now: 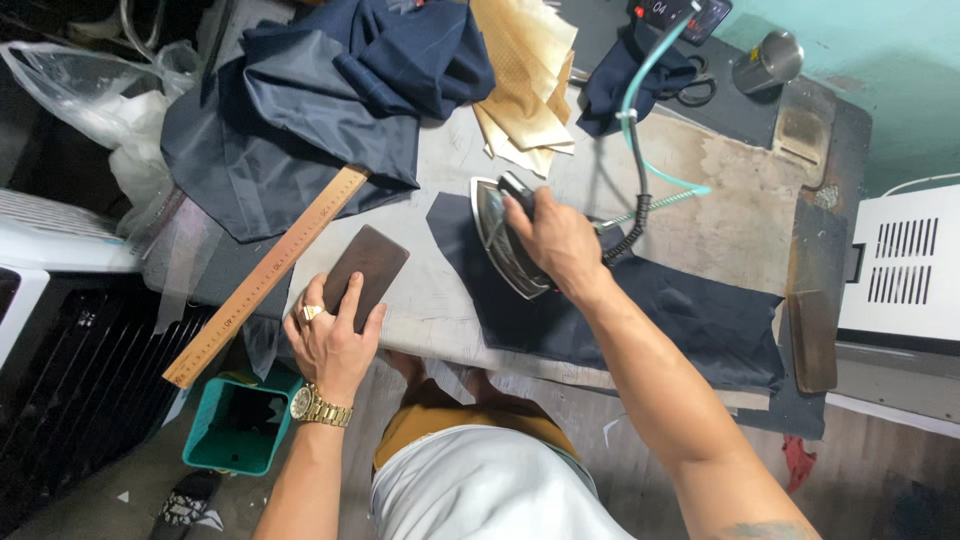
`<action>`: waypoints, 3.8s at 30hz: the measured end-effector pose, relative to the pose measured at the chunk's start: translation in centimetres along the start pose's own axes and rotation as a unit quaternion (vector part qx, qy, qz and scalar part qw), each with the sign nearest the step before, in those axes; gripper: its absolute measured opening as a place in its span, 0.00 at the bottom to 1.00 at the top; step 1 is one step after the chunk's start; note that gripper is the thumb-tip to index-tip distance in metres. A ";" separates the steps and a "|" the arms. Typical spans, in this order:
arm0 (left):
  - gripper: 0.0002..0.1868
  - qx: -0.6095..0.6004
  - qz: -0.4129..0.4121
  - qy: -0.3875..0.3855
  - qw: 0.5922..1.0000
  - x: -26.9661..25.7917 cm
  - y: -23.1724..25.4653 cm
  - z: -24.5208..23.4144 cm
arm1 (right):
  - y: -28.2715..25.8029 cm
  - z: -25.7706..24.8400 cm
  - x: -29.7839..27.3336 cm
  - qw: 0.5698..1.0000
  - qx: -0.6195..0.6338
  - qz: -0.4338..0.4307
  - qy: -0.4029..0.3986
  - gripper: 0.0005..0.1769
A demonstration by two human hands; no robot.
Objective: The person uses a wooden ruler and a piece of tailor's chalk to mark lines on dark blue fabric before using an iron to press the fabric flat on a work table.
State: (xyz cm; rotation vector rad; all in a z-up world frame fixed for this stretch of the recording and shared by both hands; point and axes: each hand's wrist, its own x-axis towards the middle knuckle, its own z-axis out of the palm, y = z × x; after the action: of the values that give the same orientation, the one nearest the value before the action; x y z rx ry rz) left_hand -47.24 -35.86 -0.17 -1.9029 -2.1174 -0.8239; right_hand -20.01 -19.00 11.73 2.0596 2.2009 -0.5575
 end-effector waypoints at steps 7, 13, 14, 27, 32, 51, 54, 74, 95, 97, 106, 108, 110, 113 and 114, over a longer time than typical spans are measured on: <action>0.25 0.010 -0.015 0.000 1.000 -0.6 0.2 0.7 | 5.6 -1.4 -1.1 0.999 -0.014 0.034 0.018 0.34; 0.25 0.003 -0.018 0.004 1.000 -0.4 0.2 0.7 | 4.5 -2.5 -1.8 0.999 0.023 0.021 -0.009 0.32; 0.25 0.005 -0.019 0.004 1.000 -0.5 0.2 0.6 | 4.1 -2.5 -1.9 1.000 0.018 0.011 -0.020 0.33; 0.26 -0.006 -0.018 0.007 1.000 -0.8 0.1 1.0 | -3.9 0.8 -1.9 0.994 0.049 -0.084 -0.058 0.32; 0.28 -0.006 -0.014 0.005 1.000 -0.5 0.3 0.6 | -5.7 1.5 -4.7 0.988 0.053 -0.112 -0.092 0.31; 0.29 -0.068 0.022 -0.044 0.996 4.9 10.0 7.4 | 4.2 -0.3 -3.8 0.998 0.009 -0.042 0.053 0.33; 0.28 -0.029 0.041 -0.066 0.997 5.2 10.1 7.6 | 7.7 -1.1 -3.6 0.998 0.044 0.003 0.047 0.33; 0.10 -0.143 -0.068 0.148 0.976 3.5 2.5 7.7 | 14.7 -4.1 -4.2 0.965 -0.055 -0.236 -0.099 0.31; 0.17 -0.069 -0.122 0.131 0.981 3.3 2.5 8.5 | 21.3 3.3 -16.0 0.962 -0.062 -0.259 -0.059 0.31; 0.18 -0.074 -0.115 0.130 0.982 3.3 2.8 8.0 | 20.4 2.9 -15.8 0.980 -0.024 -0.195 -0.032 0.30; 0.14 -0.123 -0.108 0.158 0.974 3.9 2.9 7.4 | 13.3 1.7 -9.2 0.997 0.027 -0.054 -0.041 0.32; 0.15 -0.134 -0.113 0.153 0.973 3.8 2.8 7.4 | 11.2 1.5 -7.9 0.997 0.026 -0.057 -0.039 0.33; 0.15 -0.125 -0.112 0.143 0.975 3.9 2.7 7.4 | 8.8 1.0 -6.8 0.994 0.020 -0.060 -0.094 0.33; 0.15 -0.117 -0.117 0.131 0.978 3.8 2.6 7.4 | 5.9 0.7 -6.6 0.987 0.000 -0.089 -0.132 0.35; 0.15 -0.120 -0.118 0.129 0.977 3.9 2.6 7.3 | 5.5 1.0 -6.8 0.987 -0.002 -0.086 -0.133 0.35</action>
State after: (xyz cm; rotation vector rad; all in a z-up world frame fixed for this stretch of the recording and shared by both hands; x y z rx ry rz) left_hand -43.71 -28.74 -3.59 -1.5539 -2.1860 -1.3513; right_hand -14.22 -25.64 11.66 1.6883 2.2265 -0.7919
